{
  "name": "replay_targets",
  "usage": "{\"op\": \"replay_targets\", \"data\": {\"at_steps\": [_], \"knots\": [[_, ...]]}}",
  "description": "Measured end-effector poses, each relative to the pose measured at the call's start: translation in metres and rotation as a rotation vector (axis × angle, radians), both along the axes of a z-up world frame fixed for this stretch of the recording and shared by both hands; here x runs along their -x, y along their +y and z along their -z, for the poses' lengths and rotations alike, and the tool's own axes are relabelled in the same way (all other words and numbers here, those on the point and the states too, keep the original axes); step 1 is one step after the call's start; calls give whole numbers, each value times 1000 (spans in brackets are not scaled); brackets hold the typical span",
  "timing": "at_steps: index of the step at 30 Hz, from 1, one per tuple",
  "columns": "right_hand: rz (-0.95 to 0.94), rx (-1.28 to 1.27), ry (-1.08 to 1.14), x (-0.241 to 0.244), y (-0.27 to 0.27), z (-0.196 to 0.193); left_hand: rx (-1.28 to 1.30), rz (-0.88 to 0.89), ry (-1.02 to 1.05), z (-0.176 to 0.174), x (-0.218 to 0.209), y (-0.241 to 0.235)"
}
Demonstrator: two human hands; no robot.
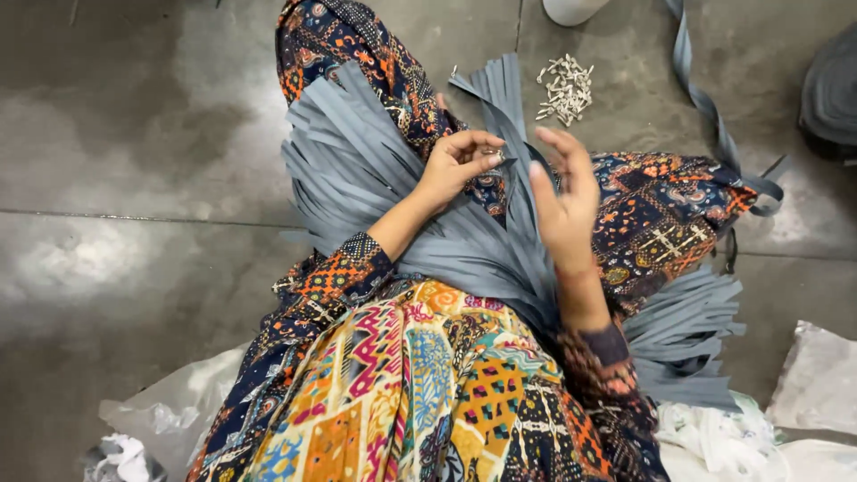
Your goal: Attaching small white plastic caps to the ends of narrow fabric strips.
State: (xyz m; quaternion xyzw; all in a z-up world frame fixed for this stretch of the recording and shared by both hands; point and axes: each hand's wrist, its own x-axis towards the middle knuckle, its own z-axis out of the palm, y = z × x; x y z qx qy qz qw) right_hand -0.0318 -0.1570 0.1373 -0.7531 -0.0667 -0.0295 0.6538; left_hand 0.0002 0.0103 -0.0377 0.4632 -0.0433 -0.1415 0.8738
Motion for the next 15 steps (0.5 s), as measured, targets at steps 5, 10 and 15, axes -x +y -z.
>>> {"op": "replay_targets", "data": {"at_steps": [5, 10, 15], "knots": [[-36, -158, 153, -7, -6, 104, 35, -2, -1, -13, -3, 1], [-20, -334, 265, -1, -10, 125, -24, -26, -22, -6, -1, -1], [-2, -224, 97, 1, 2, 99, -97, -32, -75, -9, 0, -1]]}}
